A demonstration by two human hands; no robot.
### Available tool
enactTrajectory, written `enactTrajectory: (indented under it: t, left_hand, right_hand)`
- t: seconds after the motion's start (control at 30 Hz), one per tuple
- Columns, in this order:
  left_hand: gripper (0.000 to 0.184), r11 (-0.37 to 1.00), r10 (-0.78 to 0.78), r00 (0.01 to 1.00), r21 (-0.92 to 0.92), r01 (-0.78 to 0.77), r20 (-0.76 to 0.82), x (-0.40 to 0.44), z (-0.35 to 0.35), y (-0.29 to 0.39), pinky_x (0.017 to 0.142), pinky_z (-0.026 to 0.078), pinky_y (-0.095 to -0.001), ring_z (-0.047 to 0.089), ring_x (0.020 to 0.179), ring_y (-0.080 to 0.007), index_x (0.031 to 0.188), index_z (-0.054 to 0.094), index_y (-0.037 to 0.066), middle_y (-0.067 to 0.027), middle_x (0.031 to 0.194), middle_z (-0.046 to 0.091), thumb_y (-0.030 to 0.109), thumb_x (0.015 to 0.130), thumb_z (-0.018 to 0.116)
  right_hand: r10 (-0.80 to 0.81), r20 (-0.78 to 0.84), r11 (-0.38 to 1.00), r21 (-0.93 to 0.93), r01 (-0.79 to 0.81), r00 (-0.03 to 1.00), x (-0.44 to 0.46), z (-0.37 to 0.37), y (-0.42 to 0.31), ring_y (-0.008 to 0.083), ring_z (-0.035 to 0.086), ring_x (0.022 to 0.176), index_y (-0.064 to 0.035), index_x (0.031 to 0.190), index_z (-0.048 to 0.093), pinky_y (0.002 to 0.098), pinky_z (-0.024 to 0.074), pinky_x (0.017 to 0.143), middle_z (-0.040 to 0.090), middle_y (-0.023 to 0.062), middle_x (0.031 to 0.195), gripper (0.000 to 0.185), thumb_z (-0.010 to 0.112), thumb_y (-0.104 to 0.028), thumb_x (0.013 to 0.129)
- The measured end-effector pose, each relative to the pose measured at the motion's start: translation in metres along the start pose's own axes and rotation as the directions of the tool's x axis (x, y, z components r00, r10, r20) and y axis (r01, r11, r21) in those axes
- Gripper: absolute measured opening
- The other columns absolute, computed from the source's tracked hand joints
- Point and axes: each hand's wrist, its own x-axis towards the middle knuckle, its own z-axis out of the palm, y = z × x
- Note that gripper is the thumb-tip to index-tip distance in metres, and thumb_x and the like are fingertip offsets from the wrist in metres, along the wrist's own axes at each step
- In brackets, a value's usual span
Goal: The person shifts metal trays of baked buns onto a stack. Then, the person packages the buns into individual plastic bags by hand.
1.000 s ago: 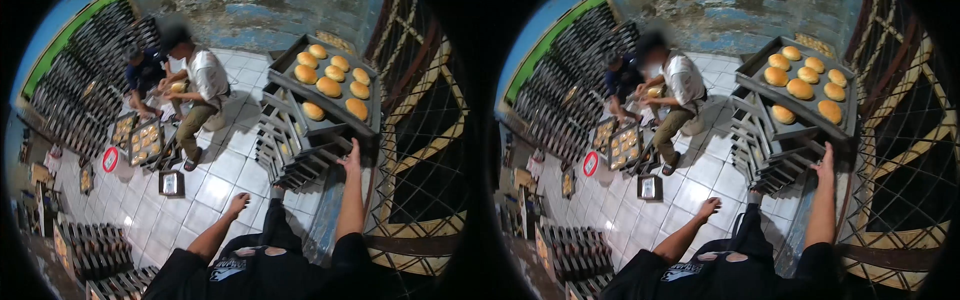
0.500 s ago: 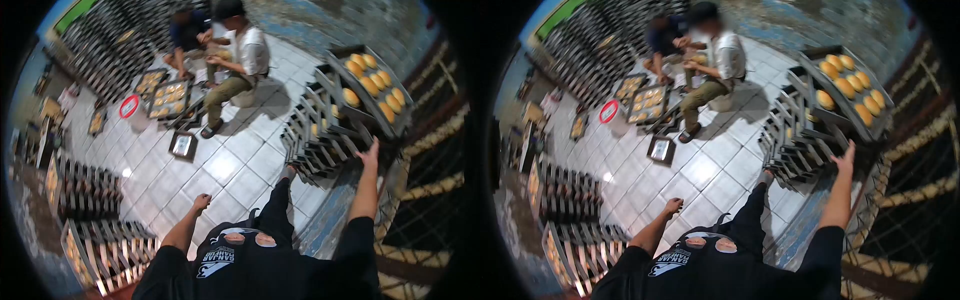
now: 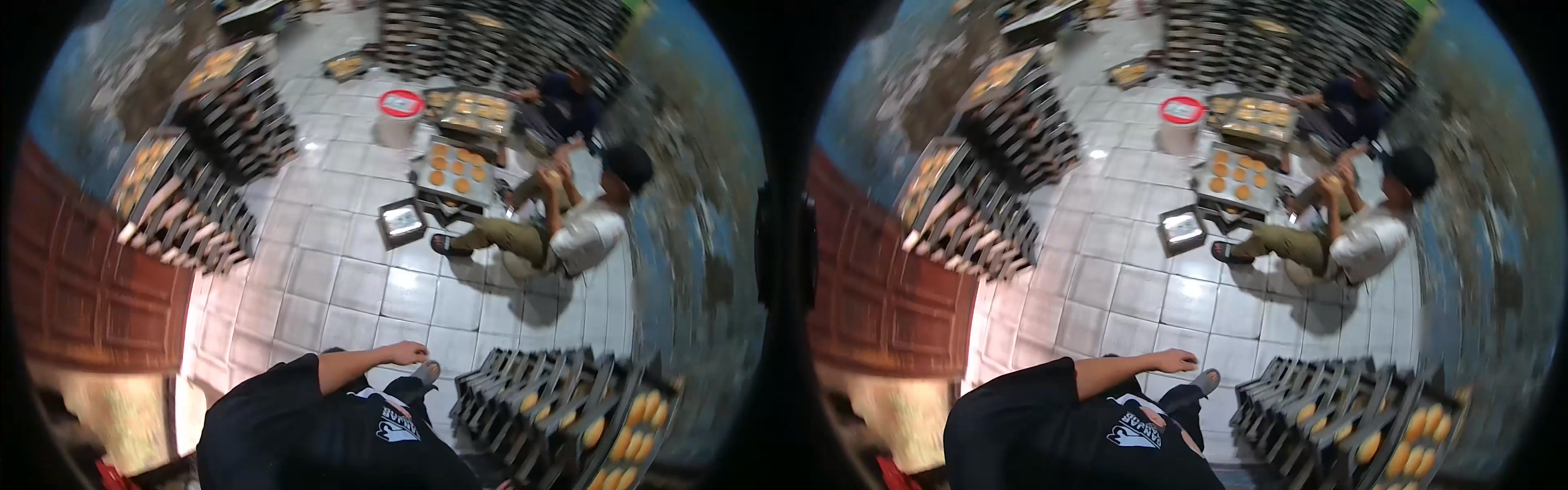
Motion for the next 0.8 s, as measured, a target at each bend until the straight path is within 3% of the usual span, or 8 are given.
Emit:
enactTrajectory:
  t: [0.13, 0.27, 0.33, 0.47, 0.5, 0.57, 0.7, 0.8]
  left_hand:
    - [0.052, 0.992, 0.076, 0.982, -0.086, -0.092, -0.173, -0.022, -0.033, 0.029, 0.089, 0.048, -0.0422, 0.061, 0.103, -0.0367, 0.118, 0.06, 0.003, -0.0203, 0.112, 0.065, 0.046, 0.09, 0.054]
    - [0.052, 1.0, -0.017, 0.959, -0.024, 0.011, -0.282, -0.063, -0.1, -0.075, 0.09, 0.047, -0.0438, 0.061, 0.104, -0.038, 0.116, 0.061, 0.002, -0.0213, 0.114, 0.064, 0.045, 0.087, 0.056]
    - [0.051, 0.968, -0.225, 0.885, 0.007, 0.249, -0.407, -0.097, -0.133, -0.163, 0.09, 0.047, -0.045, 0.06, 0.105, -0.039, 0.113, 0.062, 0.002, -0.0218, 0.113, 0.064, 0.043, 0.084, 0.058]
    - [0.045, 0.745, -0.628, 0.537, -0.235, 0.624, -0.563, -0.212, -0.216, -0.241, 0.089, 0.049, -0.0452, 0.062, 0.104, -0.0377, 0.102, 0.069, 0.005, -0.0207, 0.107, 0.066, 0.043, 0.081, 0.058]
    - [0.042, 0.69, -0.692, 0.474, -0.307, 0.655, -0.544, -0.242, -0.24, -0.23, 0.092, 0.049, -0.0454, 0.061, 0.107, -0.0369, 0.106, 0.067, 0.003, -0.0226, 0.113, 0.064, 0.038, 0.084, 0.059]
    - [0.041, 0.691, -0.712, 0.424, -0.449, 0.567, -0.56, -0.274, -0.271, -0.24, 0.091, 0.049, -0.0439, 0.062, 0.106, -0.0358, 0.105, 0.068, 0.004, -0.021, 0.111, 0.066, 0.038, 0.083, 0.061]
    - [0.039, 0.708, -0.706, 0.318, -0.618, 0.341, -0.633, -0.273, -0.329, -0.282, 0.072, 0.052, -0.0374, 0.065, 0.087, -0.026, 0.1, 0.069, 0.004, -0.0137, 0.092, 0.069, 0.039, 0.084, 0.063]
    - [0.037, 0.664, -0.744, 0.357, -0.687, 0.295, -0.565, -0.254, -0.361, -0.301, 0.057, 0.05, -0.0316, 0.062, 0.071, -0.0175, 0.099, 0.068, 0.004, -0.0086, 0.08, 0.066, 0.039, 0.086, 0.062]
  right_hand:
    - [0.503, 0.313, 0.786, -0.554, -0.275, 0.806, -0.062, 0.089, 0.107, 0.0255, 0.037, 0.109, -0.0242, 0.129, 0.034, 0.0447, 0.033, 0.09, 0.036, 0.003, 0.123, 0.048, 0.053, -0.046, 0.091]
    - [0.791, 0.432, 0.506, -0.86, -0.066, 0.433, -0.109, 0.182, 0.187, 0.0218, 0.043, 0.089, -0.0181, 0.116, 0.042, 0.0398, 0.0368, 0.075, 0.044, 0.0029, 0.103, 0.033, 0.054, -0.037, 0.092]
    - [0.838, 0.434, 0.437, -0.897, 0.071, 0.329, -0.116, 0.224, 0.214, 0.02, 0.046, 0.079, -0.0151, 0.109, 0.046, 0.0373, 0.0387, 0.067, 0.048, 0.0028, 0.093, 0.025, 0.055, -0.033, 0.093]
    - [0.786, 0.579, 0.553, -0.815, 0.171, 0.216, -0.081, 0.34, 0.272, 0.0164, 0.052, 0.06, -0.009, 0.095, 0.054, 0.0325, 0.0425, 0.052, 0.056, 0.0027, 0.073, 0.015, 0.056, -0.024, 0.095]
    - [0.774, 0.612, 0.585, -0.789, 0.187, 0.163, -0.15, 0.406, 0.208, 0.0109, 0.049, 0.057, -0.0075, 0.099, 0.054, 0.0244, 0.0417, 0.051, 0.055, 0.0033, 0.074, 0.012, 0.054, -0.019, 0.095]
    - [0.701, 0.692, 0.635, -0.716, 0.29, 0.174, -0.241, 0.488, 0.152, 0.0126, 0.06, 0.08, -0.0076, 0.109, 0.056, 0.0311, 0.0502, 0.068, 0.061, 0.0013, 0.091, 0.024, 0.055, -0.028, 0.097]
    - [0.694, 0.715, 0.654, -0.676, 0.34, 0.087, -0.31, 0.606, 0.16, 0.0149, 0.062, 0.085, -0.0046, 0.122, 0.052, 0.0338, 0.052, 0.072, 0.064, 0.0045, 0.099, 0.035, 0.058, -0.027, 0.095]
    - [0.787, 0.617, 0.554, -0.695, 0.459, -0.015, -0.297, 0.661, 0.237, 0.0174, 0.064, 0.083, -0.0058, 0.118, 0.053, 0.037, 0.0536, 0.07, 0.064, 0.0063, 0.097, 0.032, 0.057, -0.028, 0.095]
